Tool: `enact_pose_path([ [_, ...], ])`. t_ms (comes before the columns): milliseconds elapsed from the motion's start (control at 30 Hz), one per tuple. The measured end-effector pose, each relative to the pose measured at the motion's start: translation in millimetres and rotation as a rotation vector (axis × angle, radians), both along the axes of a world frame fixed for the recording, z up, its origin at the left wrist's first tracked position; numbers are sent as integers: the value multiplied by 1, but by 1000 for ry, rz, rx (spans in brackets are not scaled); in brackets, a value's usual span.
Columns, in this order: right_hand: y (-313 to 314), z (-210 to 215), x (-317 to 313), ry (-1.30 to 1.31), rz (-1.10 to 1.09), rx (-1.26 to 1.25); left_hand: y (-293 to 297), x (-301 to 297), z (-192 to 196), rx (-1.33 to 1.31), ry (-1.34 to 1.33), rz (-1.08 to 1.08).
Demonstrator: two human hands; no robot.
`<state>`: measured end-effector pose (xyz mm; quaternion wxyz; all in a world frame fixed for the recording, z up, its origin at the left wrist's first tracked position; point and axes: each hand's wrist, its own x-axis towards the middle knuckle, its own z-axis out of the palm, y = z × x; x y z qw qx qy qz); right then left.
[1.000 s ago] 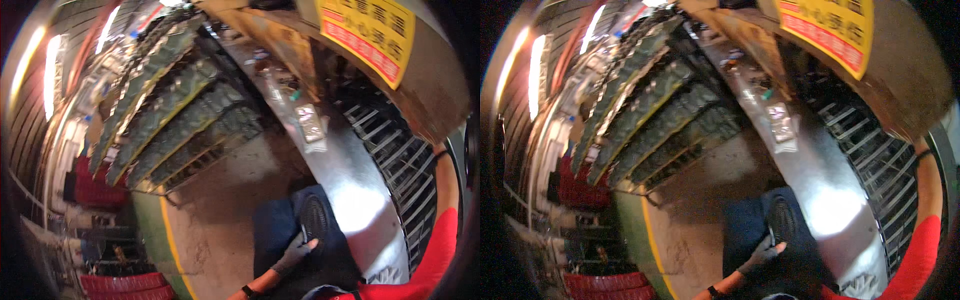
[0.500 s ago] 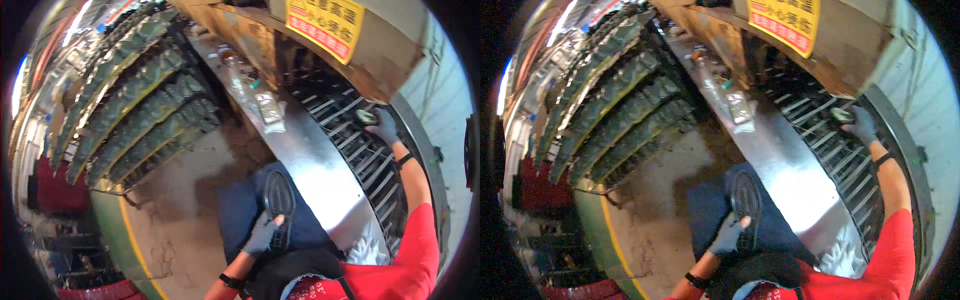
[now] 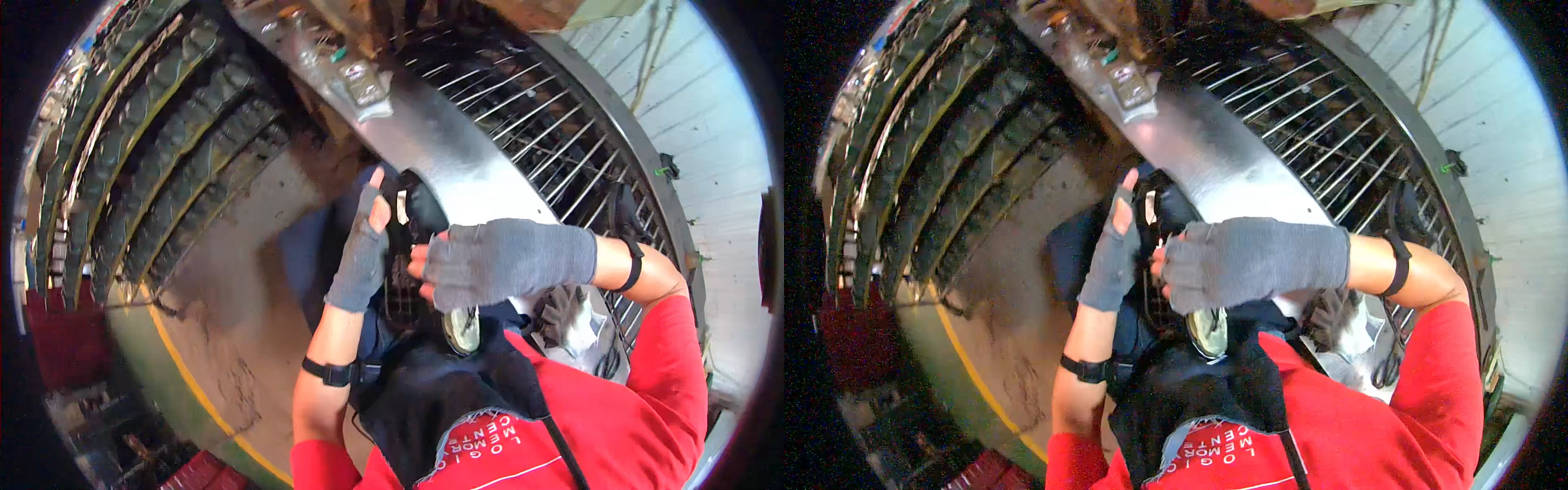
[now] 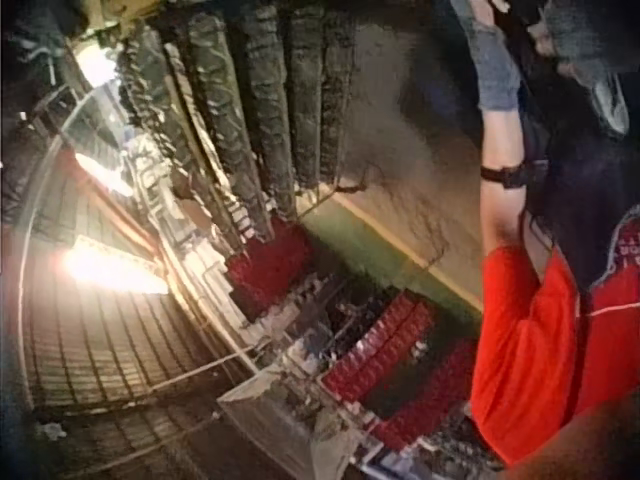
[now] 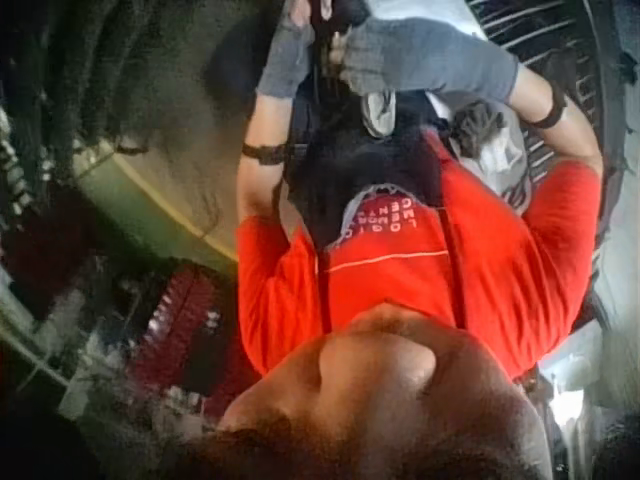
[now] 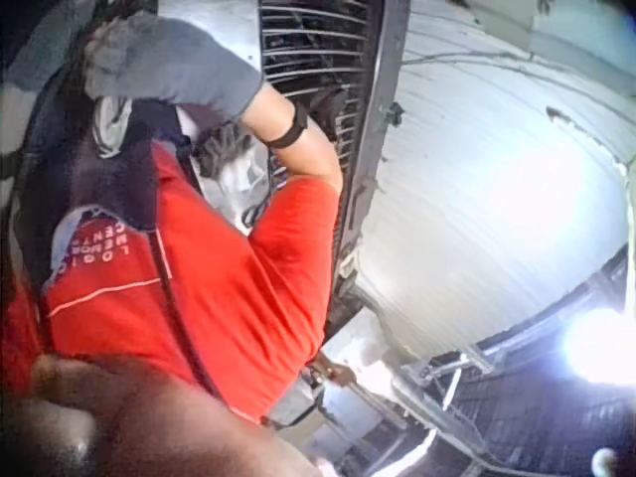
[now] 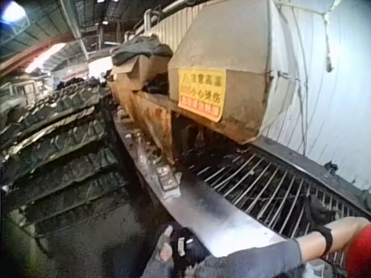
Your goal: Polishing and cleaning finished dress shoes in a factory environment.
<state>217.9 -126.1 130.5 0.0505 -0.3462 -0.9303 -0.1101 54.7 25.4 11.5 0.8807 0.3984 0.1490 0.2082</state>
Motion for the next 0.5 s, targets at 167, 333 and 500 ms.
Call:
enact_pose_path([
  [167,-27,-23,-12,740,-538,-418,0,-44,11,-108,-151,236],
  [333,-14,-50,-60,1951,-836,-1223,-1,-45,31,0,-240,307],
  [500,-5,-45,-66,2368,-643,-1317,9,-13,45,-14,-246,235],
])
